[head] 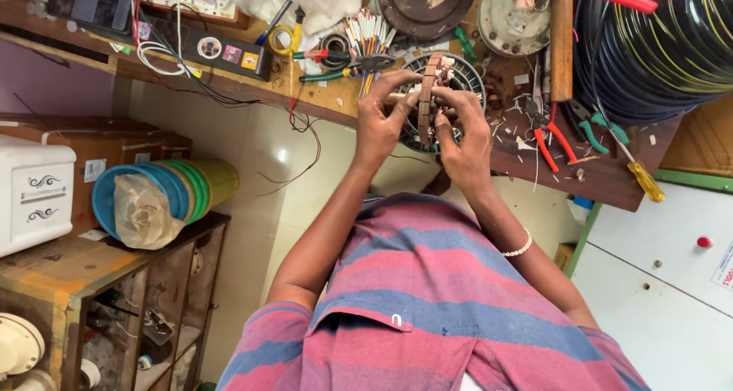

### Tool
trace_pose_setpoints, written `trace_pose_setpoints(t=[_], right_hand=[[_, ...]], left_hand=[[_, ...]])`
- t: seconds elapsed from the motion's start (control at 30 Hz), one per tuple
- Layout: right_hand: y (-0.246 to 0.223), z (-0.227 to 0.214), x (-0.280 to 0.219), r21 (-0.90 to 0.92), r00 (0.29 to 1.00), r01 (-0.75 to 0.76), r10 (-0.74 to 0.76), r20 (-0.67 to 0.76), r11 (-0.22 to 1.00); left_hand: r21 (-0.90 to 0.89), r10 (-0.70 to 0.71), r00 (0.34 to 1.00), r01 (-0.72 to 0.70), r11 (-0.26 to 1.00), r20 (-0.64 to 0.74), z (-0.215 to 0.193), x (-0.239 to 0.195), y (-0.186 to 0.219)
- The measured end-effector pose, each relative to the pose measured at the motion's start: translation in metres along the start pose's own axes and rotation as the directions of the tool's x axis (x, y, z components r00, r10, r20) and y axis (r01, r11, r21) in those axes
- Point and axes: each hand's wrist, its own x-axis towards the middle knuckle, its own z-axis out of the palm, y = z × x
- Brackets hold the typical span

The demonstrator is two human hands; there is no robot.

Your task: The person works on a motor stator at a cluttered workbench, using pliers to trim and adjust copper windings and commutator segments. They rotate the stator to access different areas and repeatedly use the pliers to snip and bend wires.

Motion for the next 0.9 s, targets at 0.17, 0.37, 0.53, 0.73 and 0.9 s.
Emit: trace_pose_setpoints(t=[0.17, 0.37, 0.53, 0.73, 0.9], right_hand=[[0.018, 0.003, -0.006, 0.336, 0.971, -0.233, 0.24, 0.022, 0.913], [0.046, -0.004, -0.02, 0.361, 0.968, -0.248, 0.244, 0.056, 0.899], [0.059, -0.008, -0.032, 0.387, 0.968, -0.249, 0.237, 0.079, 0.888], [0.064, -0.01, -0.036, 0.312, 0.965, -0.263, 0.247, 0.089, 0.913], [0.06, -0.007, -0.027, 0.281, 0.972, -0.231, 0.212, 0.096, 0.931]], left_hand=[[-0.002, 0.134, 0.991, -0.134, 0.991, 0.023, -0.007, 0.01, -0.014], [-0.139, 0.164, 0.985, -0.169, 0.976, -0.044, -0.011, 0.015, -0.04], [-0.22, -0.091, 0.992, 0.07, 0.973, -0.084, -0.038, 0.012, -0.041], [0.566, 0.29, 0.944, -0.328, 0.757, 0.159, -0.044, -0.017, -0.005], [0.246, 0.187, 0.98, -0.198, 0.949, 0.065, -0.035, 0.0, 0.019]])
